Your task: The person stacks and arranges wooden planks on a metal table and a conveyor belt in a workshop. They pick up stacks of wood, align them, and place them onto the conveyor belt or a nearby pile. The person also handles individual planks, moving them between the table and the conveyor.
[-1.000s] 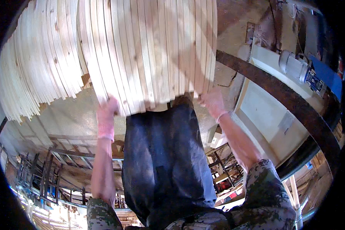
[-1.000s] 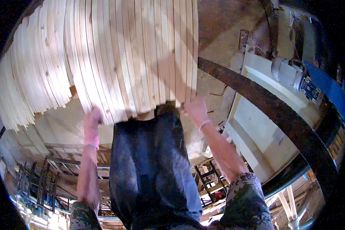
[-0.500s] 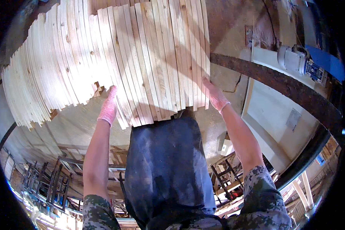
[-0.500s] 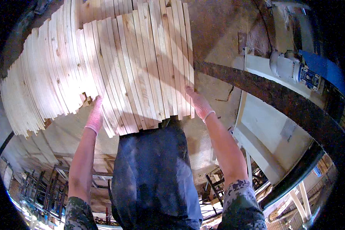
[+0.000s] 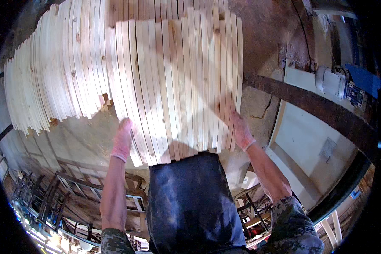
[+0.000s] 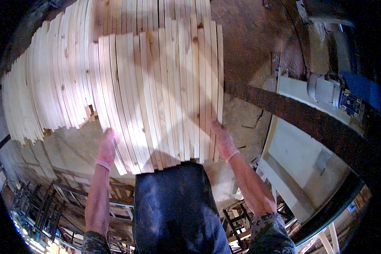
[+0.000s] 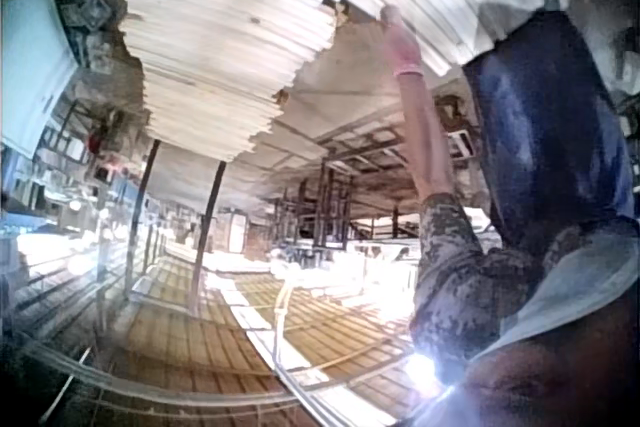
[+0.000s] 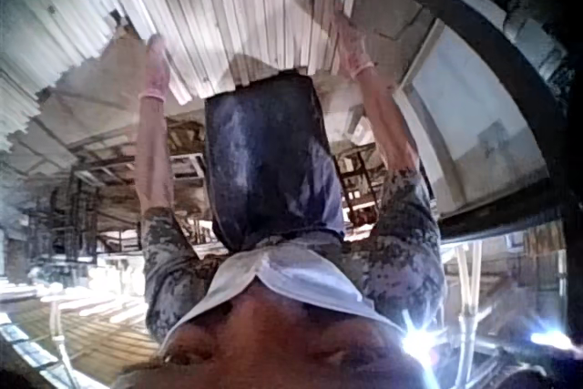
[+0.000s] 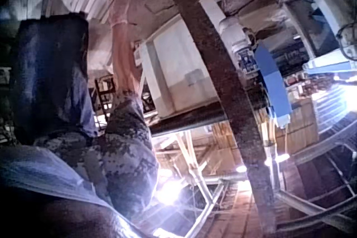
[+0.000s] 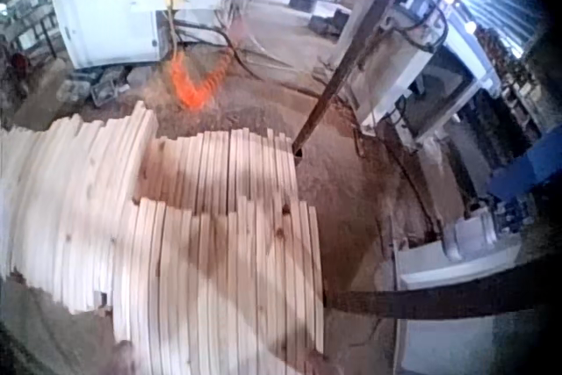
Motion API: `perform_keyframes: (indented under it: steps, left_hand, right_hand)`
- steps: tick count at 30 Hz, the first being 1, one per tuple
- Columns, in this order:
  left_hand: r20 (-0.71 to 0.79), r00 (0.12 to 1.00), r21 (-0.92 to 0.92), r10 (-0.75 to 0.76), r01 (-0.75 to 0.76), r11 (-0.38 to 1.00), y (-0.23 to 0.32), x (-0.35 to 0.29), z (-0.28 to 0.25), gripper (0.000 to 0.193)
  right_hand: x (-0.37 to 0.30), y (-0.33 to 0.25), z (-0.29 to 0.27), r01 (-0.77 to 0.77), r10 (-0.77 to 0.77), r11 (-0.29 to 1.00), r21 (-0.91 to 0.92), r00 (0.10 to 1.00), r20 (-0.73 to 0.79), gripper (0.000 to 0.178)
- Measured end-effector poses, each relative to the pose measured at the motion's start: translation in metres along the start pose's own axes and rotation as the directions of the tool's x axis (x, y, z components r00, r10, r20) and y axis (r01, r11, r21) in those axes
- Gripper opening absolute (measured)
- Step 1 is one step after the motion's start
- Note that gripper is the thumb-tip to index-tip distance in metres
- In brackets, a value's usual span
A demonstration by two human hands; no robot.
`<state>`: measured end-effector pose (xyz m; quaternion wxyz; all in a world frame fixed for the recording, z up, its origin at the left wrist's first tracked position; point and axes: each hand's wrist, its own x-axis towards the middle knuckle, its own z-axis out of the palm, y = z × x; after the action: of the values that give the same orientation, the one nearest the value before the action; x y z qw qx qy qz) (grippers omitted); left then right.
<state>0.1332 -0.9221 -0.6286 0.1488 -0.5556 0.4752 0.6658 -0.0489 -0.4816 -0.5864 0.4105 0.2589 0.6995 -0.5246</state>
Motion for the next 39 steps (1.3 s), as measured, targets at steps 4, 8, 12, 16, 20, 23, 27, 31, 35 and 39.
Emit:
perform_keyframes:
  steps: [4,8,12,16,20,23,27,31,35,39]
  left_hand:
    - [0.252,0.966,0.059,0.047,-0.064,0.996,-0.008,0.023,-0.028,0.056]
    - [0.247,0.967,-0.016,-0.064,0.07,0.997,0.008,0.059,-0.039,0.038]
    - [0.306,0.95,-0.196,0.055,0.007,0.981,0.03,0.043,-0.02,0.03]
    - [0.321,0.947,-0.286,0.001,0.096,0.953,0.061,-0.007,-0.004,0.025]
    - [0.225,0.969,0.115,0.104,-0.132,0.985,0.068,-0.057,-0.029,0.026]
    - [0.131,0.991,-0.026,0.009,-0.006,1.0,0.099,-0.132,-0.022,0.034]
    - [0.236,0.971,-0.396,0.029,0.069,0.916,0.088,-0.197,-0.063,0.049]
    - [0.252,0.937,-0.451,0.241,-0.106,0.886,0.074,-0.269,-0.09,0.053]
    - [0.132,0.942,-0.573,0.309,-0.182,0.799,0.045,-0.35,-0.118,0.042]
    - [0.208,0.911,-0.629,0.355,-0.154,0.762,0.067,-0.463,-0.069,0.076]
  right_hand:
    - [0.019,0.02,-0.012,-0.059,0.052,0.992,0.114,0.996,0.066,0.082]
    - [0.045,-0.045,0.002,-0.042,-0.036,0.959,0.279,0.962,0.271,0.081]
    - [0.056,-0.043,0.004,0.007,-0.093,0.925,0.379,0.973,0.21,0.076]
    - [0.019,-0.069,0.008,-0.113,0.004,0.903,0.415,0.967,0.255,0.073]
    - [-0.032,-0.081,0.006,-0.17,0.075,0.901,0.399,0.967,0.244,0.079]
    - [-0.088,-0.109,0.012,-0.171,0.055,0.9,0.401,0.957,0.283,0.081]
    - [-0.142,-0.135,0.02,-0.137,-0.035,0.892,0.431,0.93,0.367,0.075]
    - [-0.197,-0.142,0.015,-0.188,-0.056,0.864,0.467,0.886,0.46,0.064]
    - [-0.264,-0.171,0.015,-0.066,-0.212,0.877,0.476,0.836,0.507,0.066]
    - [-0.314,-0.167,-0.017,0.211,-0.388,0.906,0.366,0.756,0.526,0.073]
